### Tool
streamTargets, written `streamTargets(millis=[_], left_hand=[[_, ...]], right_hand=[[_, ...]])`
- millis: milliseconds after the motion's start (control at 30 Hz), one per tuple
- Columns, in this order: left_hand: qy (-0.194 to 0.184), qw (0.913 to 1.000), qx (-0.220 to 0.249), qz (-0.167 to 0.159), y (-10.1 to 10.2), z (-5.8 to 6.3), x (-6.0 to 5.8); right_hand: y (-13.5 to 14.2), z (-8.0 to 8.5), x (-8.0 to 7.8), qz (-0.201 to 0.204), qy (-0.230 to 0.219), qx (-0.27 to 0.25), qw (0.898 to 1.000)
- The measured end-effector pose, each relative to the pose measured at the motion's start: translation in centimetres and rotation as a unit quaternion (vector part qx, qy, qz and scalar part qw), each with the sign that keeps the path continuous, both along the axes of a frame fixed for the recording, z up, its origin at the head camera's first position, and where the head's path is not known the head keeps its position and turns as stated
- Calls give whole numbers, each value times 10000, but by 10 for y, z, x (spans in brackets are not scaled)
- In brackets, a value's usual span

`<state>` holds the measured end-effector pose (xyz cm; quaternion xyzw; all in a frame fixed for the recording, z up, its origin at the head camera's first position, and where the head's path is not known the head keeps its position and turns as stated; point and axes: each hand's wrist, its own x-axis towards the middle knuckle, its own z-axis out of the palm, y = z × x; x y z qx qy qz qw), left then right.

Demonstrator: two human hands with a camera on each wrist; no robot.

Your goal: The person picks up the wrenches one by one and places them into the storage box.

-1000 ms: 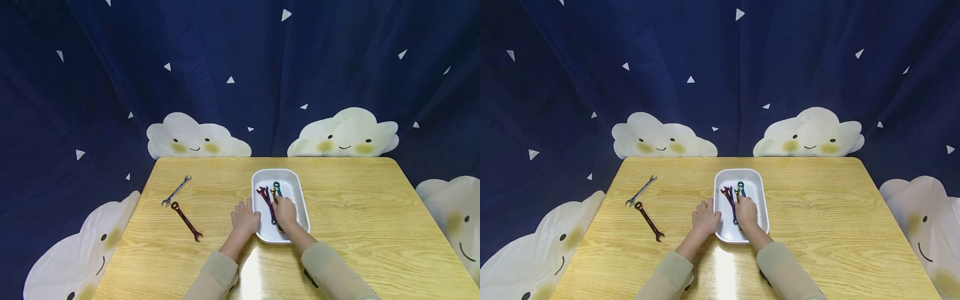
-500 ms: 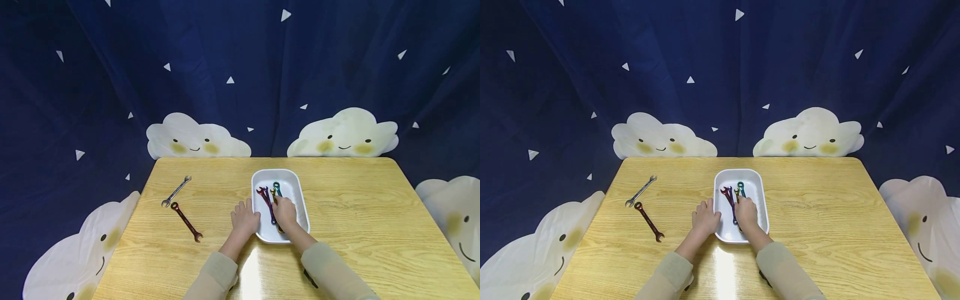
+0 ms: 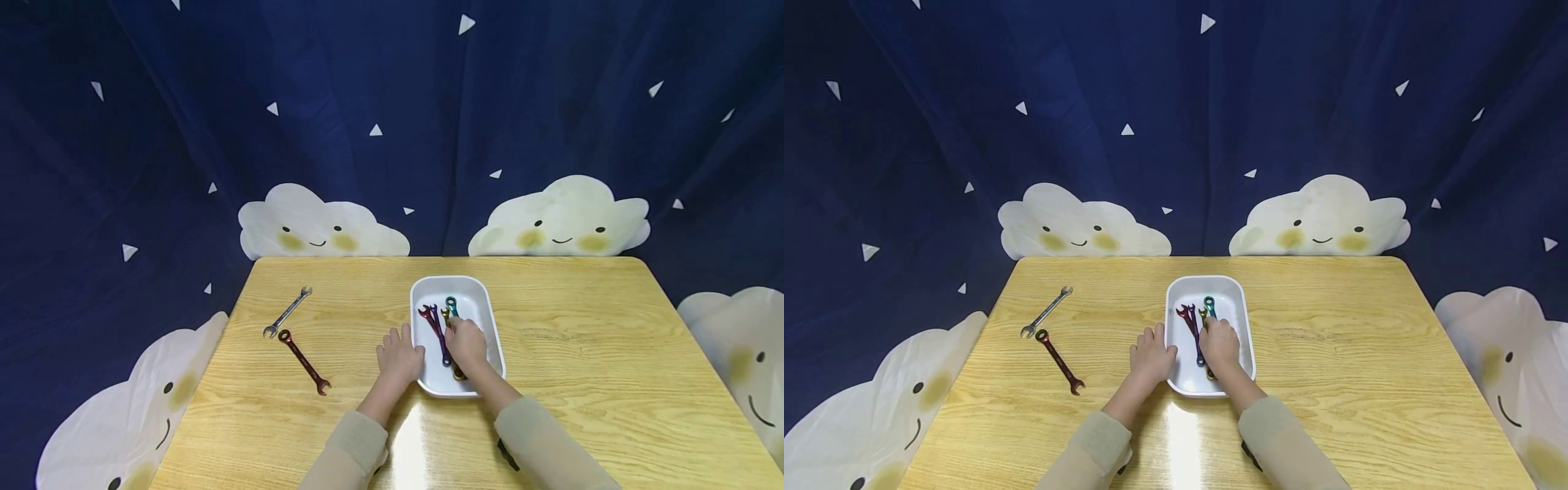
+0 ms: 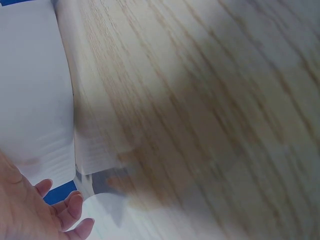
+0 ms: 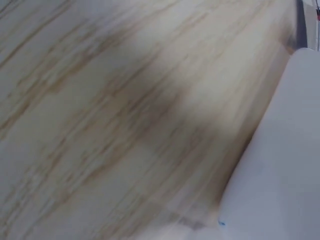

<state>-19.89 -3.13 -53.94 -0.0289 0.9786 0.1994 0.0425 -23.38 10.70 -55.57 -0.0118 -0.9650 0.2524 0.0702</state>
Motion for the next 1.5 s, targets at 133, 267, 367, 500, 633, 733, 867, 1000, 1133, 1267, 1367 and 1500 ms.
streamTargets(millis=[133, 267, 367, 500, 633, 733, 867, 1000, 1133, 1267, 1367, 1500], left_hand=[[14, 10000, 32, -5, 0, 0, 0], [-31, 10000, 56, -1, 0, 1, 1], [-57, 10000, 66, 11, 0, 2, 2], [-72, 10000, 63, 16, 0, 2, 1], [-95, 9999, 36, 5, 0, 1, 1], [-94, 10000, 30, 1, 0, 0, 1], [-66, 10000, 60, 6, -1, 0, 1], [-45, 10000, 68, 5, -1, 0, 0], [-54, 10000, 47, 0, -1, 0, 0], [-68, 10000, 52, -6, 0, 1, 1], [-79, 9999, 68, -3, 0, 2, 1], [-95, 9999, 61, -1, 0, 2, 1]], right_hand=[[3, 8, 0, -44, 152, -157, 9998], [7, 17, 1, 103, 396, -472, 9980], [13, 24, 2, 299, 549, -614, 9962], [21, 31, 6, 480, 746, -575, 9944], [31, 31, 10, 744, 1258, -381, 9885], [39, 29, 11, 992, 1701, -275, 9800], [53, 27, 11, 1188, 1950, -179, 9734], [67, 25, 7, 1314, 2024, 2, 9705], [80, 21, 5, 1385, 2041, 295, 9687], [88, 17, 5, 1350, 1928, 520, 9705], [92, 15, 6, 1246, 1702, 605, 9756], [94, 15, 8, 1108, 1344, 651, 9826]])
